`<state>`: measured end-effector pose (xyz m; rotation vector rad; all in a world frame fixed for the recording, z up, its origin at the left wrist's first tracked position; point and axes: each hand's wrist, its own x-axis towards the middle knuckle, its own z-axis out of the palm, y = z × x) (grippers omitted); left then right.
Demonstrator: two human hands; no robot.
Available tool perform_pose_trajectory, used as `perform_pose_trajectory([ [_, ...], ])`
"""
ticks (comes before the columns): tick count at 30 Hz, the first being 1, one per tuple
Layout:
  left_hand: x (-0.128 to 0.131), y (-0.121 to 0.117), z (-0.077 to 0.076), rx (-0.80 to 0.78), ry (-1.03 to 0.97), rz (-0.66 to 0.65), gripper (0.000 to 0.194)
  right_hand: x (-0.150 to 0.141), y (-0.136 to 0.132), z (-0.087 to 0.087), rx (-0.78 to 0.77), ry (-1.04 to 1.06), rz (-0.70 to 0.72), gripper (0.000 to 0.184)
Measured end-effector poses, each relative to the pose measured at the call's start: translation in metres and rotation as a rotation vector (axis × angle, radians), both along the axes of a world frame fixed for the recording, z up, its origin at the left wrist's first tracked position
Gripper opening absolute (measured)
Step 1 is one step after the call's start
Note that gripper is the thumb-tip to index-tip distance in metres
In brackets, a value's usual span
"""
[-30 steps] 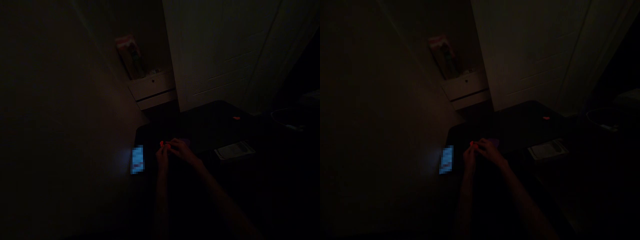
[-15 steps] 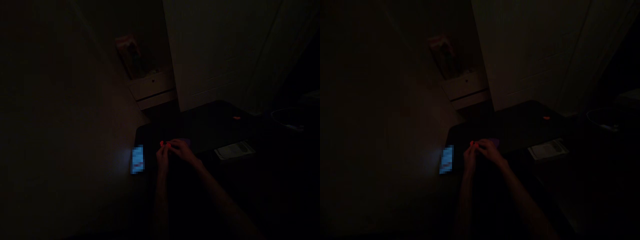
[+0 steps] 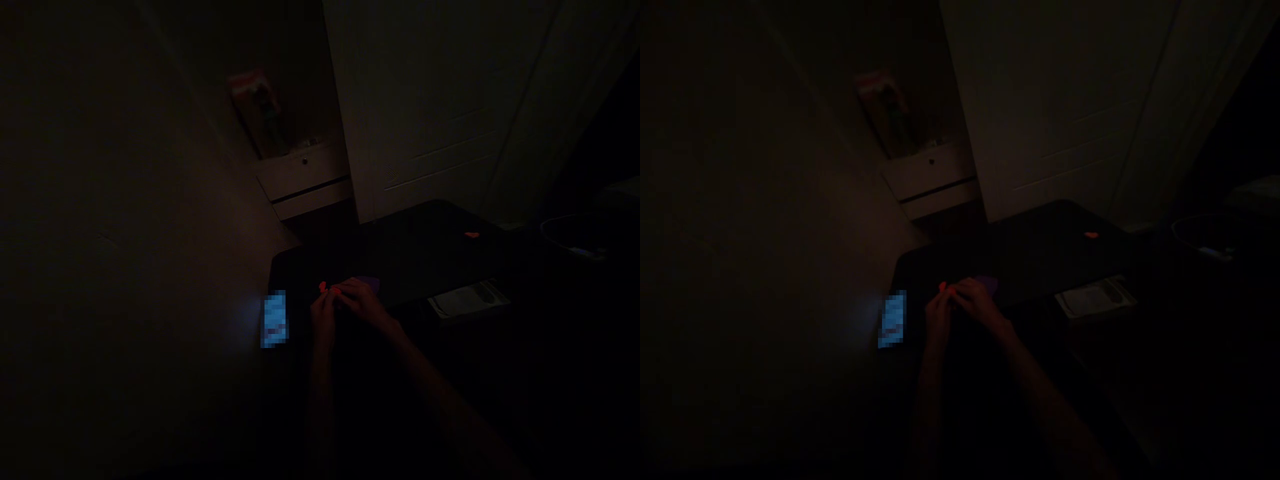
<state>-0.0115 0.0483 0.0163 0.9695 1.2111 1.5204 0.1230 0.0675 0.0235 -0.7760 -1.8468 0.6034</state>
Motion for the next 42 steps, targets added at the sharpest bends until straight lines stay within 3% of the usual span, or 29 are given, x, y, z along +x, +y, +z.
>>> perform_pose_trajectory([
  [8, 0.007, -0.004, 0.012, -0.01, -0.291, -0.034, 0.043, -0.003, -0.002, 0.005, -0.003, 0.026, -0.022, 0.029],
  [17, 0.006, -0.002, 0.005, -0.032, -0.137, -0.037, 0.053, -0.007, 0.0, -0.002, 0.002, 0.086, -0.103, 0.028],
  [32, 0.002, -0.001, -0.003, -0.005, -0.058, -0.055, 0.046, -0.007, 0.002, -0.006, -0.008, 0.075, -0.099, 0.024],
  [42, 0.003, 0.002, 0.0, 0.036, -0.267, -0.024, 0.029, -0.01, -0.001, -0.004, 0.013, 0.112, -0.03, 0.034],
])
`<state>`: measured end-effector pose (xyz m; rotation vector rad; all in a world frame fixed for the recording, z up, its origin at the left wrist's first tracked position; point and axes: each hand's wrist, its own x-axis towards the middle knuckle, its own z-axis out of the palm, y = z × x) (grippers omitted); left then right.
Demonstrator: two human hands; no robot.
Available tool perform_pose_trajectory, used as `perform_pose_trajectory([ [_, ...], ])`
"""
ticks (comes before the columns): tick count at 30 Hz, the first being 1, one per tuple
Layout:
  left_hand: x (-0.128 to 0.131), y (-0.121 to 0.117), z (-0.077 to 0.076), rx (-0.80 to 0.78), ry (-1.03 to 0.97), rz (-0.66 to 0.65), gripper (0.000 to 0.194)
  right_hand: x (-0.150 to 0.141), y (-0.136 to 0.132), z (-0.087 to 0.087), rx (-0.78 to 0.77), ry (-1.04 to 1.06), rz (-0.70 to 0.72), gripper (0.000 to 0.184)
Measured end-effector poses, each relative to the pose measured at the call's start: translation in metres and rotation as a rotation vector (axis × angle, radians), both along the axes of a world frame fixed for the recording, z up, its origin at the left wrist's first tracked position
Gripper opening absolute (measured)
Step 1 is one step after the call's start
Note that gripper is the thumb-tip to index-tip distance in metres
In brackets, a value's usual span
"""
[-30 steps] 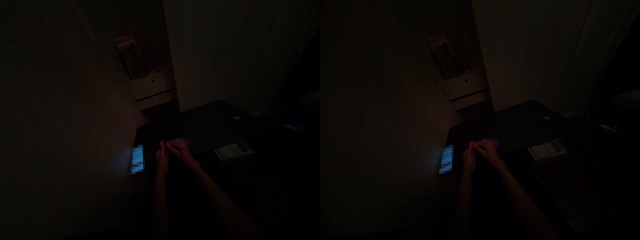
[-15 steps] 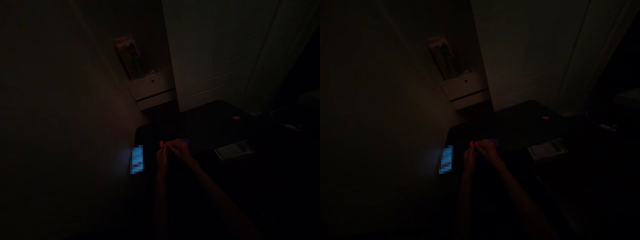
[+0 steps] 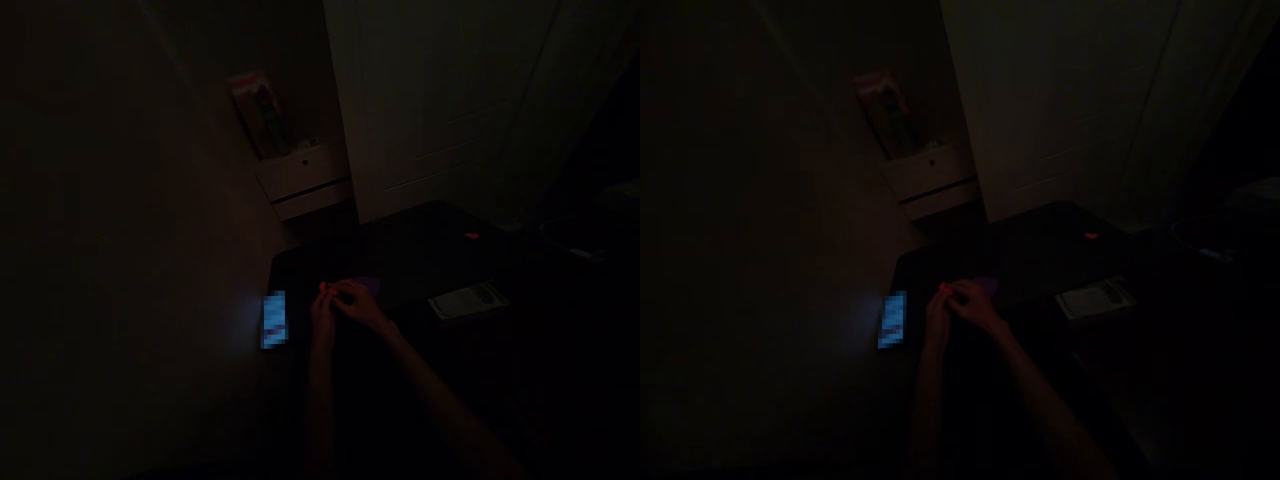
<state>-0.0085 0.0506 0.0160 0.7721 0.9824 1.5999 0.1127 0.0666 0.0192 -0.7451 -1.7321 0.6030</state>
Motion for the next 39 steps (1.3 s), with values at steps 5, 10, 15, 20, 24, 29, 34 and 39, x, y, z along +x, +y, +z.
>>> perform_pose_trajectory([
  [5, -0.002, 0.0, 0.0, -0.01, -0.026, -0.008, 0.026, 0.004, -0.004, 0.006, -0.042, -0.011, 0.119, 0.035],
  [10, -0.001, -0.002, 0.005, -0.036, -0.034, 0.0, 0.032, 0.002, 0.002, 0.0, -0.061, 0.038, 0.091, 0.028],
  [15, -0.001, -0.001, 0.004, -0.028, 0.065, -0.028, 0.034, 0.0, 0.007, -0.007, -0.073, 0.083, 0.022, 0.028],
  [20, -0.003, 0.001, -0.004, 0.023, 0.154, 0.004, 0.025, 0.001, 0.004, -0.004, -0.017, 0.025, 0.063, 0.039],
  [24, -0.005, 0.0, -0.006, 0.058, 0.234, 0.032, 0.021, 0.002, 0.003, -0.002, -0.004, -0.007, 0.07, 0.038],
  [29, -0.005, 0.001, -0.007, 0.031, 0.206, 0.037, 0.024, 0.003, 0.005, -0.005, 0.006, -0.039, 0.075, 0.033],
  [34, -0.004, 0.002, -0.009, 0.004, 0.202, 0.031, 0.029, 0.002, 0.007, -0.006, 0.04, -0.054, 0.029, 0.024],
  [39, -0.004, 0.001, -0.007, 0.013, 0.254, 0.02, 0.034, 0.001, 0.007, -0.006, 0.029, -0.065, 0.01, 0.023],
])
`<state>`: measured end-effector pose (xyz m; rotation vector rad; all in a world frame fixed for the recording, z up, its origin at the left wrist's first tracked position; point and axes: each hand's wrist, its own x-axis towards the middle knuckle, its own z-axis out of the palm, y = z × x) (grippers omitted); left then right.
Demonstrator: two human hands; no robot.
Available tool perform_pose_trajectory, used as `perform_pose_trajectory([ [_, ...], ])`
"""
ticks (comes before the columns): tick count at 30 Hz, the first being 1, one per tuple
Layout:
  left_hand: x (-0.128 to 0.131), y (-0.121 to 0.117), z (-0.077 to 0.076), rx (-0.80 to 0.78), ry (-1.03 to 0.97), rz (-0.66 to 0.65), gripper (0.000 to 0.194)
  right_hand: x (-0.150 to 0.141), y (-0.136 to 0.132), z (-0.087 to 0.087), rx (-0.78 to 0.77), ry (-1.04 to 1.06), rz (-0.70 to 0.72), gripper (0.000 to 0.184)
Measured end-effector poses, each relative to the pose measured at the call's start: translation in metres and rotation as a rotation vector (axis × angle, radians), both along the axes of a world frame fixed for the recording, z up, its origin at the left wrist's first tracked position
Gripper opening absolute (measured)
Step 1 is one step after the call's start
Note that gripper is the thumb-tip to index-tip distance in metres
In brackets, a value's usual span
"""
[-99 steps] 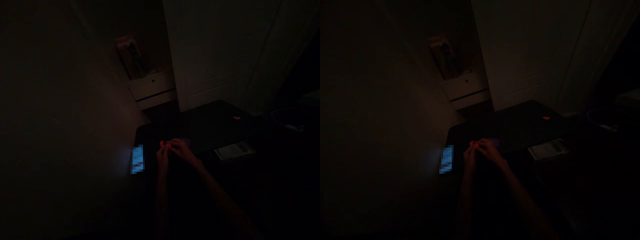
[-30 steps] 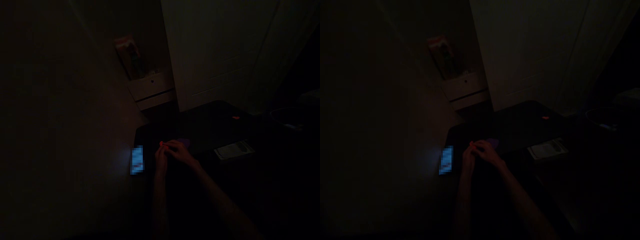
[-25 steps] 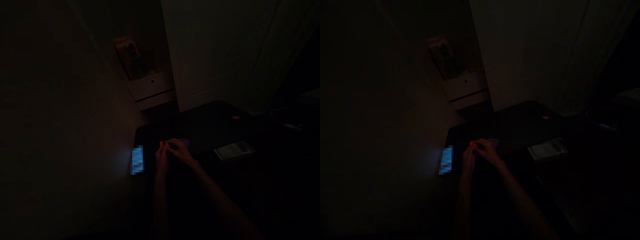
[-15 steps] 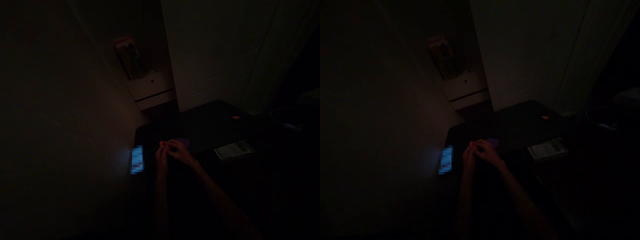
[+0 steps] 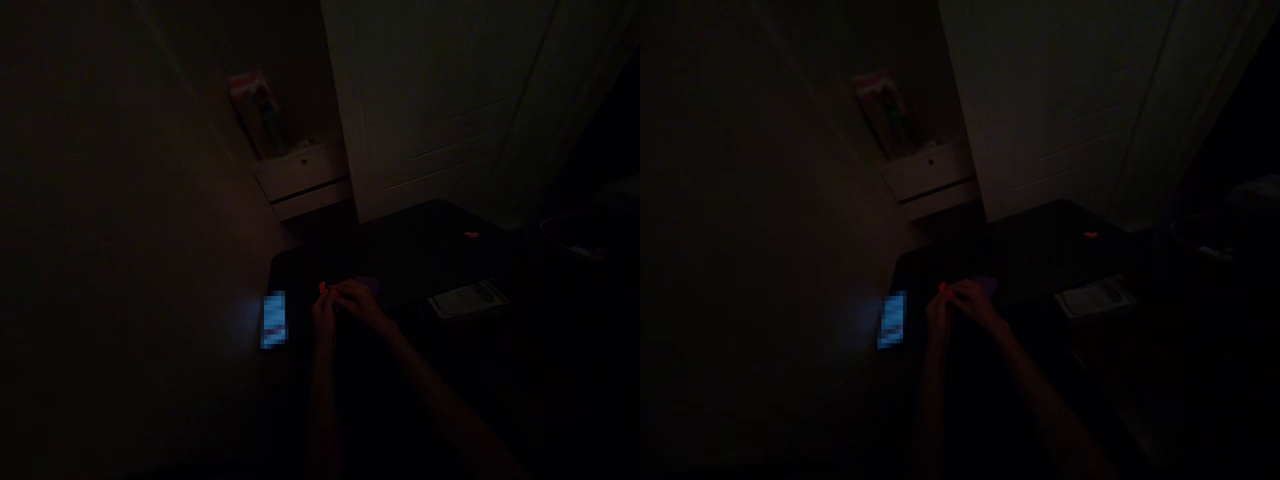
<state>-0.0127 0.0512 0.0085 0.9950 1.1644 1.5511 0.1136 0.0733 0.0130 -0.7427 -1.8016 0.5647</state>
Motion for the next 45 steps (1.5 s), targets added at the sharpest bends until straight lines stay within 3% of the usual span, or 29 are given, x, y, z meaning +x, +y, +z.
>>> perform_pose_trajectory([
  [10, 0.0001, -0.0003, 0.0022, -0.003, 0.049, -0.005, 0.04, 0.0002, -0.0021, 0.0015, -0.029, -0.004, 0.006, 0.024],
  [19, 0.0027, -0.0018, 0.0078, -0.076, -0.013, 0.025, 0.057, -0.0008, -0.0001, 0.0009, -0.069, 0.026, -0.022, 0.031],
  [29, 0.0043, -0.0029, 0.0084, -0.084, 0.008, 0.03, 0.059, -0.0015, -0.003, 0.006, -0.086, 0.026, -0.06, 0.033],
  [39, 0.0046, -0.0034, 0.0054, 0.007, -0.014, 0.005, 0.041, -0.0044, -0.0002, 0.0006, -0.065, 0.085, -0.018, 0.021],
  [45, 0.0045, -0.002, 0.0035, 0.034, -0.024, 0.082, 0.031, -0.0068, -0.0065, 0.0079, -0.06, 0.099, 0.024, 0.028],
])
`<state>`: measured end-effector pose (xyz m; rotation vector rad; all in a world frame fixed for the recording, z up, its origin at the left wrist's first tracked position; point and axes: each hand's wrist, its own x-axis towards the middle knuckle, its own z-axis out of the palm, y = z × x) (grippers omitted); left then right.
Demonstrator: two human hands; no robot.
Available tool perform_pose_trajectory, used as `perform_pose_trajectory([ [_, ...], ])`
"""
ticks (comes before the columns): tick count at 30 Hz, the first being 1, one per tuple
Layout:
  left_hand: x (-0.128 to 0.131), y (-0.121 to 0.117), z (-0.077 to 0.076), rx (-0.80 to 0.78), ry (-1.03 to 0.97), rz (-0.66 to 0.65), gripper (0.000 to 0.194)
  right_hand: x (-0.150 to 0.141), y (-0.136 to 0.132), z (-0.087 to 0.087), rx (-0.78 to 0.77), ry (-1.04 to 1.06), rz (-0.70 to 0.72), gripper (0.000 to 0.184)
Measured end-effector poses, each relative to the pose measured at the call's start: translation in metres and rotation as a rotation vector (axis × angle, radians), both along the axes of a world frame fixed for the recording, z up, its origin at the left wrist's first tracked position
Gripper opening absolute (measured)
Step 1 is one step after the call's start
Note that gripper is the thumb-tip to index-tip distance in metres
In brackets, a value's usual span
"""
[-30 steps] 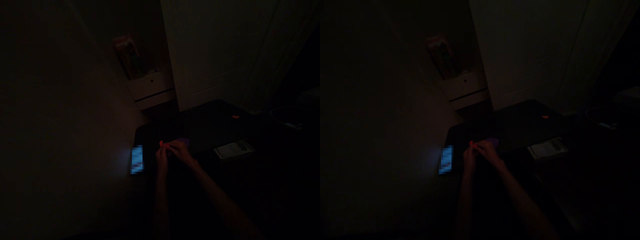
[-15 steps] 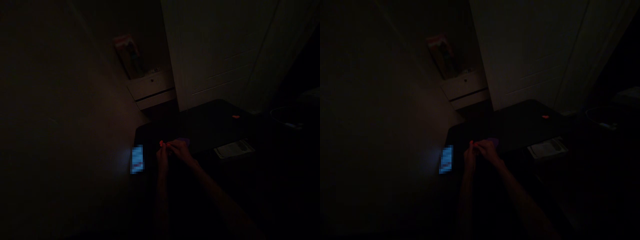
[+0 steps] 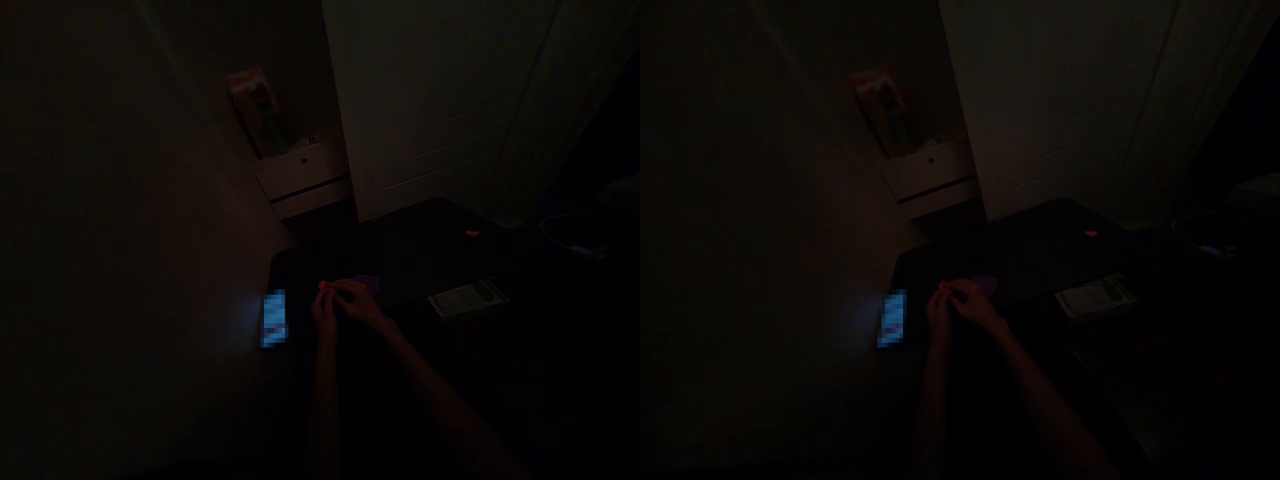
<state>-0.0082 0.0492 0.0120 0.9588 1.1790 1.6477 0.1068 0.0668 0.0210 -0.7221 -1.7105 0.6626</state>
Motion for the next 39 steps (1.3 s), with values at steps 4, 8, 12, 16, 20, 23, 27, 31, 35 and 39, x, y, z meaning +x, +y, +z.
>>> perform_pose_trajectory([
  [4, -0.002, 0.001, -0.002, 0.003, -0.045, 0.011, 0.027, 0.001, -0.002, 0.003, -0.011, -0.008, 0.023, 0.026],
  [8, -0.003, 0.001, -0.002, -0.004, -0.086, 0.004, 0.027, 0.003, -0.002, 0.005, -0.028, -0.017, 0.053, 0.025],
  [12, -0.003, 0.0, 0.002, -0.018, -0.11, 0.017, 0.027, 0.003, -0.003, 0.006, -0.057, -0.022, 0.089, 0.025],
  [16, 0.0, -0.001, 0.008, -0.047, -0.206, 0.014, 0.03, 0.002, -0.001, 0.003, -0.082, 0.004, 0.059, 0.022],
  [20, 0.002, -0.001, 0.013, -0.083, -0.307, -0.049, 0.036, 0.002, 0.002, -0.002, -0.099, 0.065, -0.052, 0.021],
  [23, 0.002, -0.001, 0.012, -0.073, -0.286, -0.088, 0.036, 0.002, 0.003, -0.003, -0.084, 0.059, -0.076, 0.019],
  [27, 0.0, 0.002, 0.006, -0.043, -0.202, -0.053, 0.029, 0.003, 0.002, -0.003, -0.044, 0.021, -0.047, 0.019],
  [31, -0.001, 0.004, 0.002, -0.034, -0.143, -0.033, 0.024, 0.003, 0.002, -0.002, -0.012, 0.018, 0.007, 0.022],
  [35, 0.0, 0.003, 0.005, -0.039, -0.178, -0.019, 0.024, 0.004, 0.004, -0.005, -0.002, 0.001, 0.004, 0.018],
  [39, 0.0, 0.002, 0.011, -0.047, -0.196, -0.039, 0.025, 0.004, 0.005, -0.009, -0.007, -0.015, -0.038, 0.018],
])
